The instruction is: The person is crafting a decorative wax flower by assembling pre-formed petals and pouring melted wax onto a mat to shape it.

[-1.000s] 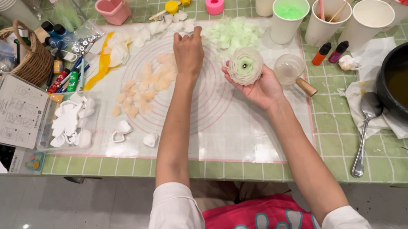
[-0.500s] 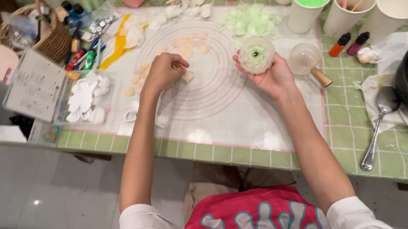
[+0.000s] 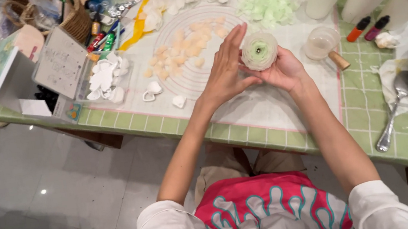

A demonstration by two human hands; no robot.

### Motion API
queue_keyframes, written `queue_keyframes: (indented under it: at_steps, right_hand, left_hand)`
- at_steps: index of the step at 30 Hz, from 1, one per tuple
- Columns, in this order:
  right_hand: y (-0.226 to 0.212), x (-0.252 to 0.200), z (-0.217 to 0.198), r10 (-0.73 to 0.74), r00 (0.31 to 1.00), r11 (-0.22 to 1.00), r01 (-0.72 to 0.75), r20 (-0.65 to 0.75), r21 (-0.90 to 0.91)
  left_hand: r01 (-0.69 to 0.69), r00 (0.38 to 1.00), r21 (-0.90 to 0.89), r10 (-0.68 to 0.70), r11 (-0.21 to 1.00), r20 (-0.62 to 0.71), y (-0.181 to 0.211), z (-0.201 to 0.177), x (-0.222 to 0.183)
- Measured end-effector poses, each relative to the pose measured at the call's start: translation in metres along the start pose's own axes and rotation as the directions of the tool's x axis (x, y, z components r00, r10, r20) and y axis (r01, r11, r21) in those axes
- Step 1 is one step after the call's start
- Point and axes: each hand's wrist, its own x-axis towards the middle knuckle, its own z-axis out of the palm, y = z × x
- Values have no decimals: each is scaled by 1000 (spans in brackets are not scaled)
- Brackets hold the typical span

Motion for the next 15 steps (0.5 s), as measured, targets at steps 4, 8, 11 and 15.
queue_keyframes:
  at_steps: [4,8,11,15]
  right_hand:
    - [-1,-28,19,16,1000,991,-16,-5,-135]
    - [-3,-45,34,55,997,985,-63,-51,-163]
    - [-2,-51,39,54,997,980,-64,-60,-189]
    - [-2,-55,54,60,998,975,-63,-19,-211]
  left_hand:
    - [-114,993,-37,114,993,-7,2,7,1]
    - [-252,966,-61,254,966,43,14,4,2]
    - [-271,961,-78,274,959,32,18,5,0]
    - [-286,958,-169,287,943,-22,20,3,-2]
